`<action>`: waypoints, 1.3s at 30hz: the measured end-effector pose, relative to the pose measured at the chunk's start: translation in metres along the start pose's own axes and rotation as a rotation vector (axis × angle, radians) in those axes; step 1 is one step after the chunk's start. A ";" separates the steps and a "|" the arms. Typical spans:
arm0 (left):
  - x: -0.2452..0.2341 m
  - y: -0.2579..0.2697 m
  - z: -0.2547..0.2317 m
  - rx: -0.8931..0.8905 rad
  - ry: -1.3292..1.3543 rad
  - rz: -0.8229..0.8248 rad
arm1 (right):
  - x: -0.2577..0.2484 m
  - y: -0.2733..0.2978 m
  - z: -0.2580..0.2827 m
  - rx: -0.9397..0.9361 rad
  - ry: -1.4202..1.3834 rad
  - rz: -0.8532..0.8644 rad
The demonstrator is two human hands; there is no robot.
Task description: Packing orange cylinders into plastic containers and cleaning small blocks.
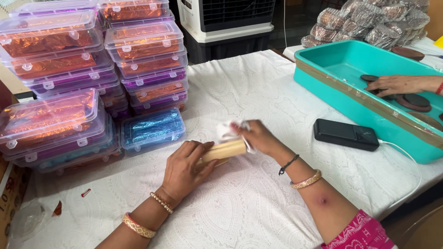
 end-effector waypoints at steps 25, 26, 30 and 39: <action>-0.007 -0.004 0.010 -0.260 -0.189 0.556 | 0.028 0.010 0.061 -0.258 0.191 0.278; -0.008 -0.004 0.011 -0.266 -0.144 0.527 | 0.032 0.010 0.058 -0.261 0.264 0.324; -0.002 -0.004 0.012 -0.242 -0.076 0.401 | 0.024 0.004 0.044 -0.195 0.291 0.262; 0.002 -0.005 0.023 -0.359 0.080 0.328 | 0.011 0.001 0.016 -0.136 0.287 0.142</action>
Point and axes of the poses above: each hand's wrist, its own y-axis away from the middle knuckle, its own x-axis out of the palm, z = x × y, the point moved 3 cm from there along -y, towards the middle knuckle, and after that the axes turned 11 degrees about -x, right-handed, at the moved point
